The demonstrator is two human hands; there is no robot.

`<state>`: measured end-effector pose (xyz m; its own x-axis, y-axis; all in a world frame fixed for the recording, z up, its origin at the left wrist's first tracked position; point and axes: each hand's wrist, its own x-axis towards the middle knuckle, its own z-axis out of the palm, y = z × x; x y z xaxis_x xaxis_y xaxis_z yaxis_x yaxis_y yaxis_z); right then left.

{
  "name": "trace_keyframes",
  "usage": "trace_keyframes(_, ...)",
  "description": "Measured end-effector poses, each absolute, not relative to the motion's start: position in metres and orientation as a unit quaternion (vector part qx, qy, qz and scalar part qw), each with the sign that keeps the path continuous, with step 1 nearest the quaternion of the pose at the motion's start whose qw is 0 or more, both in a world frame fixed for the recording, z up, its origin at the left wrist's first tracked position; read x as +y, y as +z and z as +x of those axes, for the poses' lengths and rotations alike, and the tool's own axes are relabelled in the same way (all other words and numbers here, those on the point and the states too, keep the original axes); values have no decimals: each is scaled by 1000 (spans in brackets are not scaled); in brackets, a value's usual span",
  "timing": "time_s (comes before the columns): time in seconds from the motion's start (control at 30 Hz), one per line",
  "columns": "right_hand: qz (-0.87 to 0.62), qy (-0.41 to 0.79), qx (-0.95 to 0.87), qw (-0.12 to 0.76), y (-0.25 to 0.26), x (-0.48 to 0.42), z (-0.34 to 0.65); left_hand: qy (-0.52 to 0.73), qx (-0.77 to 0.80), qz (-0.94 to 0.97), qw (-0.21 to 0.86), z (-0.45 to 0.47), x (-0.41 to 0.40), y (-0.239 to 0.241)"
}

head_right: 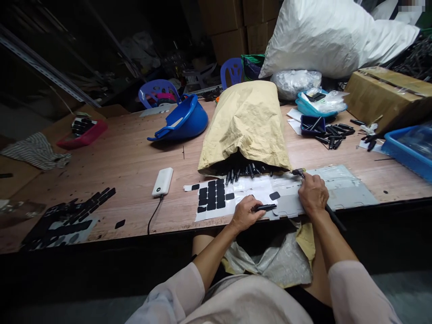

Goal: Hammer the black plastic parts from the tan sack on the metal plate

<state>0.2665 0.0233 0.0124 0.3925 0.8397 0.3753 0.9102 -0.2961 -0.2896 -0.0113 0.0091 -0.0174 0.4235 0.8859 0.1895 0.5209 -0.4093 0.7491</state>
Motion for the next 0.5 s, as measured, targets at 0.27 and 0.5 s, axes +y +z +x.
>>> trace_keyframes(0.27,-672,87,-607,416,32,-58,196,298,450,772,336,-11,11,-17)
trace_keyframes(0.5,-614,112,-662,416,16,-87,156,286,460,769,340,-9,12,-15)
